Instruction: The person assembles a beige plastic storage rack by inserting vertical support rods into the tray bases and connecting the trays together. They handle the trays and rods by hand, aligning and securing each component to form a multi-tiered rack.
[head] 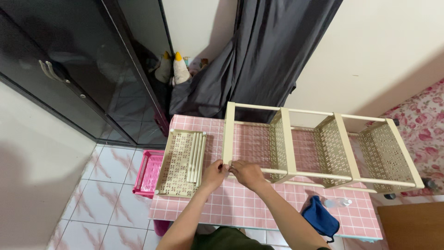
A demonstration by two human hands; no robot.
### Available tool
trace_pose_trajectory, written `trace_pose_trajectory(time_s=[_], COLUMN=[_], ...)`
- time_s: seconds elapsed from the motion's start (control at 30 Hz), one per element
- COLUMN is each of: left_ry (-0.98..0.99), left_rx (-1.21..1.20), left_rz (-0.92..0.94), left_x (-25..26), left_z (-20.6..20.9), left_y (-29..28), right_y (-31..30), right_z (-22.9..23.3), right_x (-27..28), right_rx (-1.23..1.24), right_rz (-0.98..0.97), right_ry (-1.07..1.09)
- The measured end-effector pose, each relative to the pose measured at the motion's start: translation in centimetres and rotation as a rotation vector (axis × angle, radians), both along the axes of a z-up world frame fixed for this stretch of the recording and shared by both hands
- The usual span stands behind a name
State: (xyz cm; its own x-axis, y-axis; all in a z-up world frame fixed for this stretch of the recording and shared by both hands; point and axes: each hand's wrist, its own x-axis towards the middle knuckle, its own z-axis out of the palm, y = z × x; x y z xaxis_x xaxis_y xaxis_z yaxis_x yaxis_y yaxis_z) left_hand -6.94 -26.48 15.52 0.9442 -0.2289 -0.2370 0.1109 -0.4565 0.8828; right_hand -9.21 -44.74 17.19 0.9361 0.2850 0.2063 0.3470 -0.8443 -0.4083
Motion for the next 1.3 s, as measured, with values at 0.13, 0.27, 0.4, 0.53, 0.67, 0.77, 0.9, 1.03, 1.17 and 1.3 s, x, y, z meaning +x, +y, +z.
trace_pose_trajectory(time_s=[0.13,0.27,0.4,0.53,0.67,0.77,0.9,1.03,1.17,1.3], left_ry=[0.020,0.018,0.008,0.029,0.106,0.165,0.174,-0.075,-0.374,-0.338], left_rx=[-0.019,0.004,0.008,0.015,0.067,0.108,0.067,0.166,0.337,0.364], left_rz=[0.015,0.009,0.003,-0.009,-0.055,-0.081,-0.037,0.021,0.004,-0.021], left_x=[-0.2,-0.1,0.0,0.1,0.6,1.6,4.1,6.7,8.9,11.7], left_z=[0.7,0.9,0.9,1.3,2.4,3.3,3.9,4.0,4.7,5.7], left_y=[-0.2,-0.1,0.1,0.2,0.4,0.3,-1.0,-2.8,-4.5,-6.2], right_y=[0.0,0.0,0.2,0.4,0.0,-1.3,-4.6,-7.8,-9.9,-10.3], right_z=[0.3,0.4,0.4,0.4,0.7,1.0,1.9,3.1,4.7,5.9], right_x=[0.0,0.0,-0.1,-0.3,-0.1,0.5,2.5,5.0,7.5,10.6], right_rx=[-0.040,-0.014,-0.041,-0.024,0.011,0.052,0.036,0.013,0.088,0.119], right_rz=[-0.010,0.010,-0.001,-0.015,0.005,0.023,0.013,-0.044,-0.025,-0.036], right_ry=[0.020,-0.036,-0.050,-0.066,0.009,0.050,-0.024,-0.088,-0.148,-0.136])
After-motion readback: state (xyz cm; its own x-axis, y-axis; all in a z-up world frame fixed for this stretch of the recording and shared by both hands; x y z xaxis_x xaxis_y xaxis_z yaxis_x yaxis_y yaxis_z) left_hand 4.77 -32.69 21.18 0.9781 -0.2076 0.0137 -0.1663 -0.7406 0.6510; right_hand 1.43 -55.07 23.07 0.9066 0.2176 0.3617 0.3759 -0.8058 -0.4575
